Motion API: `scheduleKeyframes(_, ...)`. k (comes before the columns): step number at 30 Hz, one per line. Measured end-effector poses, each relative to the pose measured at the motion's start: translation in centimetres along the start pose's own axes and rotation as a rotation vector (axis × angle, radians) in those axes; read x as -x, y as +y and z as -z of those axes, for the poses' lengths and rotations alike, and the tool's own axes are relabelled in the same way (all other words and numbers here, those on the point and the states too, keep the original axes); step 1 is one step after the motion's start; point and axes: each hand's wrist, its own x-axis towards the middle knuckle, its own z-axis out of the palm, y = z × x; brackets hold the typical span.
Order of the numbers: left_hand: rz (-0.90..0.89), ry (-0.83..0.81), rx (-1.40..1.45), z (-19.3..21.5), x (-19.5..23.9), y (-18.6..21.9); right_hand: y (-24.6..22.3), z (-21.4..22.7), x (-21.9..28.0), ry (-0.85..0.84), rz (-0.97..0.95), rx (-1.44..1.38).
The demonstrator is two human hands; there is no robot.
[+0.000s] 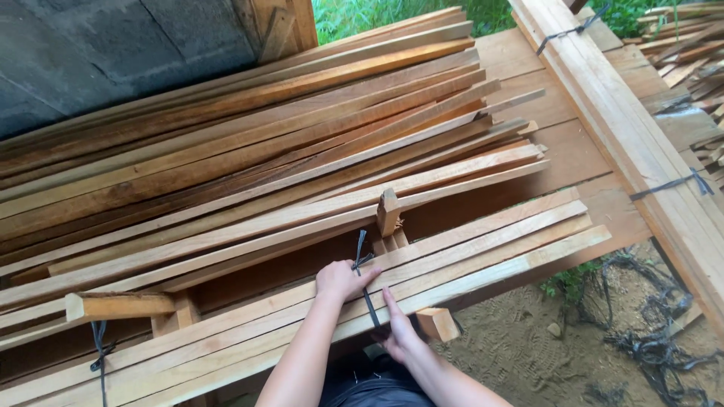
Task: The person bundles thin wooden planks together using black plastic ties. They wrap the ties around the planks, pull them tight, and secure them with knots. The person then lifts the completed bundle and places it on a nearby wooden surface.
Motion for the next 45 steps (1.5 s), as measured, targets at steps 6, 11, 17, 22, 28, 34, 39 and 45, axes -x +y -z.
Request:
scheduleKeyframes(6, 0.030, -0.029, 0.011, 0.3, 2.3, 0.4, 0.3, 0.4, -0.1, -0.118, 0.049, -0.122)
scheduleKeyframes(11, -0.144, 0.387, 0.081, -6.6, 4.0, -3.8, -0.2, 2.7, 1.7, -0.161, -0.031, 0.288)
scheduleKeyframes(17, -0.308, 0.503, -0.049, -8.0, 10.2, -9.8, 1.8, 2.2, 0.7, -0.378, 0.226, 0.941)
scheduleKeyframes(22, -0.260, 0.505, -0.120, -7.1, 13.1, -16.6, -0.4, -10.0, 7.7, -0.355, 0.792, 1.224)
scheduleKeyframes(28, -0.121, 0.305, -0.165, -5.9, 13.8, -23.0, 0.0, -19.7, 3.9, -0.296, 1.795, 1.412)
scheduleKeyframes(34, -0.238, 0.301, -0.305, -7.0, 13.8, -24.3, 0.3, -25.5, 2.3, -0.172, 0.617, 2.291)
scheduleKeyframes(39, -0.297, 0.318, -0.399, -6.7, 13.9, -24.1, 0.2, -26.0, -1.0, -0.199, 0.367, 2.341)
scheduleKeyframes(45, -0.292, 0.311, -0.391, -7.6, 13.5, -24.3, 0.5, -25.2, -2.7, -0.285, 0.284, 2.307)
